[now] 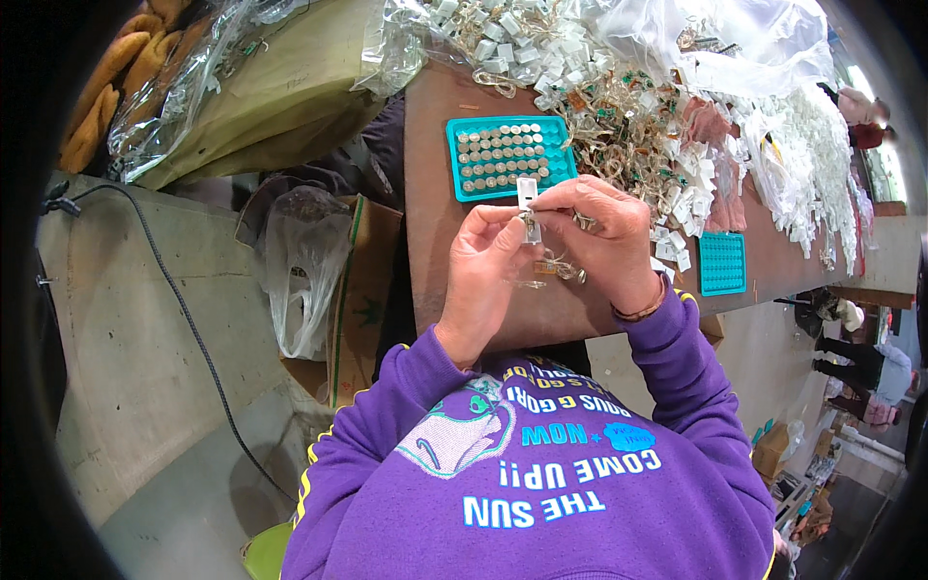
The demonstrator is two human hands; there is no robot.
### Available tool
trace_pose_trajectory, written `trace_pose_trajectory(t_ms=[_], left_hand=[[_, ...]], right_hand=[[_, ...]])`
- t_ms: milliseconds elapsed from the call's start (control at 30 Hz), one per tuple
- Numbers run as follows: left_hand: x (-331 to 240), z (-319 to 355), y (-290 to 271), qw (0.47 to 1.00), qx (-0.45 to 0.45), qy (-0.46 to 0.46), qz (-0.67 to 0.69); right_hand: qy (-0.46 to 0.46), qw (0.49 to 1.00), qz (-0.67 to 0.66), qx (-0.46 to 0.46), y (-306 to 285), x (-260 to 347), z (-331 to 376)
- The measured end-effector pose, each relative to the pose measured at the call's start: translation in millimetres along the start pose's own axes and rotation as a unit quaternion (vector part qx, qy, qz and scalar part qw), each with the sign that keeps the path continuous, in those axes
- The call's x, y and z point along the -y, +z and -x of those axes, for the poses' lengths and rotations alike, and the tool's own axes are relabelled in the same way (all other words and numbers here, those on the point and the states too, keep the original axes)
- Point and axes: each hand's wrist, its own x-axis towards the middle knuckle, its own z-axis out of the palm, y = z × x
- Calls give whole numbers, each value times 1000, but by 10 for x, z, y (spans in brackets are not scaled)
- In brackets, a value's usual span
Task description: The person repeatedly picks small white plastic housings and thin wires from a cluttered table, inserts the wires into the housings, and places the assembled units into a teal tray. The person handles items one at a time and continues the same insertion cycle throughout the clip.
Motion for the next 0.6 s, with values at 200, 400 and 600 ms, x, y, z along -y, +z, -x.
trace_pose_trajectory(t_ms=[200, 400, 600], left_hand=[[-17, 19, 10, 1000, -1, -12, -21], [-21, 20, -7, 1000, -3, -4, 0], [-17, 43, -27, 999, 8, 3, 37]], right_hand=[[29, 998, -14, 50, -41, 37, -61], [-99, 981, 160, 47, -10, 46, 76], [-117, 979, 156, -62, 209, 55, 278]])
